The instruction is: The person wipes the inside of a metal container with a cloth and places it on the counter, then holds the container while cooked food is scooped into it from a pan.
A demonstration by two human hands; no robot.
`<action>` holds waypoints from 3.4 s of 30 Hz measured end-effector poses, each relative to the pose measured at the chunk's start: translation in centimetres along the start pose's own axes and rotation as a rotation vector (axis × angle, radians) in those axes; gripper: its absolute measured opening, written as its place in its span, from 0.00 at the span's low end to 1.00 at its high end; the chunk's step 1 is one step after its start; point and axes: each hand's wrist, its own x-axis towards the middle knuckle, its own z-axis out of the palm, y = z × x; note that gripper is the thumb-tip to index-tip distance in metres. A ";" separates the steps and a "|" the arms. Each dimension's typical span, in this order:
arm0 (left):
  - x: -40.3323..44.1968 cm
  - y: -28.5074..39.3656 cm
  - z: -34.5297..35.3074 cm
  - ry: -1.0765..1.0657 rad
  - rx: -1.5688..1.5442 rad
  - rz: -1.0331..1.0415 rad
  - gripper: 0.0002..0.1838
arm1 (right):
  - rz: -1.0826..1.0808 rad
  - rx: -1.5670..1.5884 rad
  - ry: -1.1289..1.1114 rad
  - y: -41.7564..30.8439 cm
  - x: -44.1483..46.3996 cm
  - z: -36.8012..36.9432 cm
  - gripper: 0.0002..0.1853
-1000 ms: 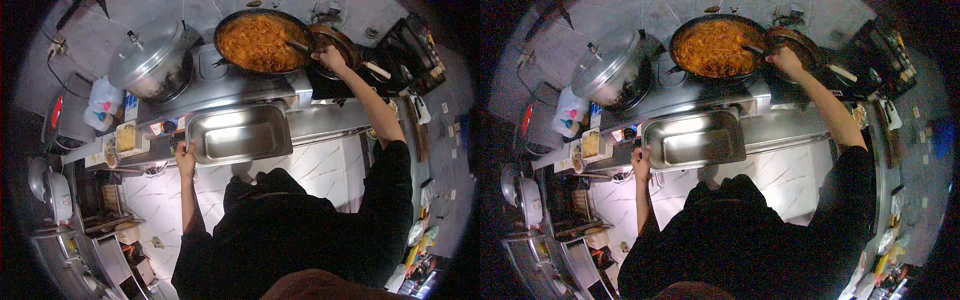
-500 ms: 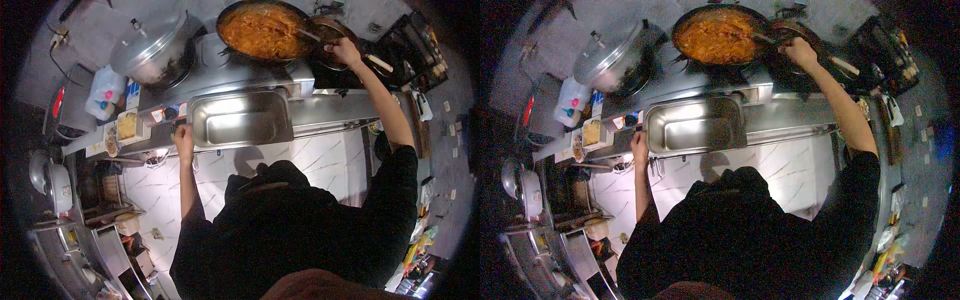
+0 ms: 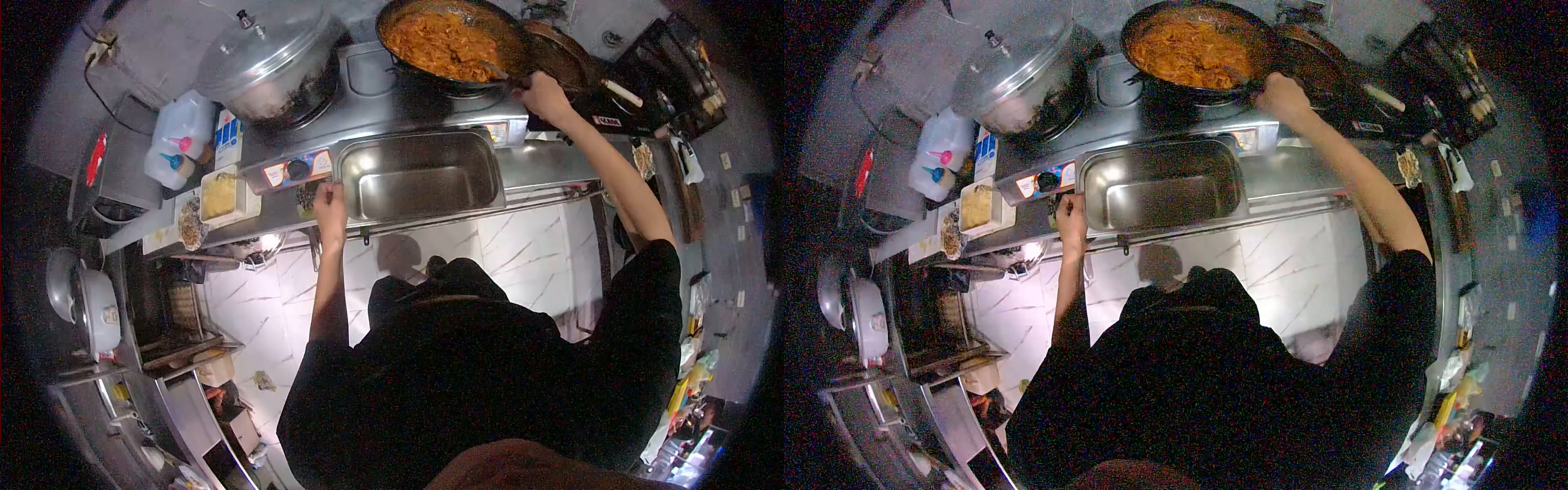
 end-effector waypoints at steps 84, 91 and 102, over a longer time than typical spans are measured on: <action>19.5 10.5 18.8 -0.259 -0.439 0.011 0.12 | 0.131 0.230 -0.022 1.4 -13.5 15.0 0.30; 22.6 12.2 18.4 -0.295 -0.492 -0.059 0.17 | 0.181 0.269 -0.079 0.3 -13.5 13.3 0.33; 25.0 10.6 20.5 -0.267 -0.707 -0.018 0.15 | 0.171 0.223 -0.032 0.4 -13.2 14.0 0.28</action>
